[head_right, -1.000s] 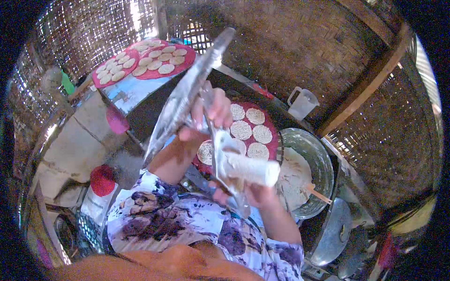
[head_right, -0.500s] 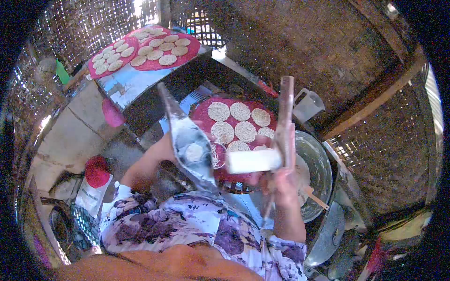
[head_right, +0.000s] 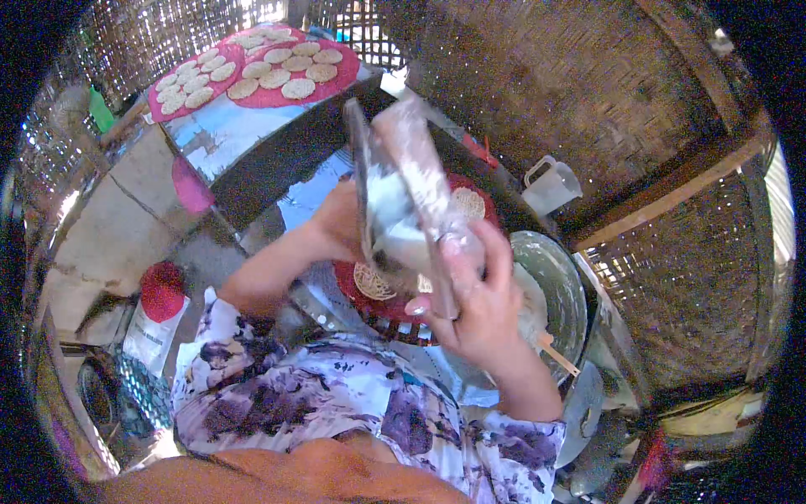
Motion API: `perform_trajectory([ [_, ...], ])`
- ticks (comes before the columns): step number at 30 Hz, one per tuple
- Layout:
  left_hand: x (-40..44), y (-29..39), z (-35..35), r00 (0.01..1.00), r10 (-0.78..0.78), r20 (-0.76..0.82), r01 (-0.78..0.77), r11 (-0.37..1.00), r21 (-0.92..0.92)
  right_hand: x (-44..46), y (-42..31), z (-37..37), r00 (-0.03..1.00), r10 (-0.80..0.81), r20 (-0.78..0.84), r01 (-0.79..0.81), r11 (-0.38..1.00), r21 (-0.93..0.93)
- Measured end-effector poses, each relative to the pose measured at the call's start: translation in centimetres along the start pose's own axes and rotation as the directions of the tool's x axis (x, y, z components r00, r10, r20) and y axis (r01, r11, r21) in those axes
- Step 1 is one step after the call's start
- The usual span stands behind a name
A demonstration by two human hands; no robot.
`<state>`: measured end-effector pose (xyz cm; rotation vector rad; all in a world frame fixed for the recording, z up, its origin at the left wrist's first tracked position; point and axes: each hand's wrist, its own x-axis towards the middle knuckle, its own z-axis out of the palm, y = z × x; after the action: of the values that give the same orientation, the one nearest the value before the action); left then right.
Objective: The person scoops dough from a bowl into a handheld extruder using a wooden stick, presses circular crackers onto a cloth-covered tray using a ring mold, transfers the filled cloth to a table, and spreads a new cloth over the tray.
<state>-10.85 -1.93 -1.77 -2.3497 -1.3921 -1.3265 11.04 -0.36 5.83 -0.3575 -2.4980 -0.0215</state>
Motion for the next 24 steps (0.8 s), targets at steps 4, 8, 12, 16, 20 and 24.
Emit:
perform_trajectory([
  [4, 3.6, 0.9, -1.5, 0.991, 0.128, -0.031, -0.123, 0.984, 0.128, 0.9, 0.3, -1.1, 0.996, -0.035, -0.08, 0.034, 0.999, -0.017],
  [8, 4.1, 0.9, -0.3, 0.987, 0.15, -0.064, -0.142, 0.982, 0.121, 0.2, 1.0, 0.3, 0.99, -0.076, -0.115, 0.068, 0.995, -0.074],
  [12, 2.9, -0.4, 1.6, 0.996, -0.013, -0.087, 0.002, 0.993, -0.117, 0.2, 1.8, 0.0, 0.999, 0.031, 0.025, -0.03, 0.997, -0.068],
  [16, 2.7, -1.4, 2.8, 0.988, -0.151, 0.018, 0.151, 0.957, -0.249, -3.2, 5.5, 0.3, 0.723, 0.45, 0.525, -0.657, 0.214, 0.723],
  [20, 3.0, -1.3, 0.0, 0.995, 0.017, 0.099, 0.067, 0.628, -0.775, -8.9, 10.8, 2.7, 0.688, 0.13, 0.714, -0.725, 0.08, 0.684],
  [24, 5.2, -0.7, -5.4, 0.983, 0.132, -0.127, -0.06, -0.422, -0.904, -7.0, 9.4, 2.6, 0.629, 0.051, 0.776, -0.759, -0.175, 0.627],
])
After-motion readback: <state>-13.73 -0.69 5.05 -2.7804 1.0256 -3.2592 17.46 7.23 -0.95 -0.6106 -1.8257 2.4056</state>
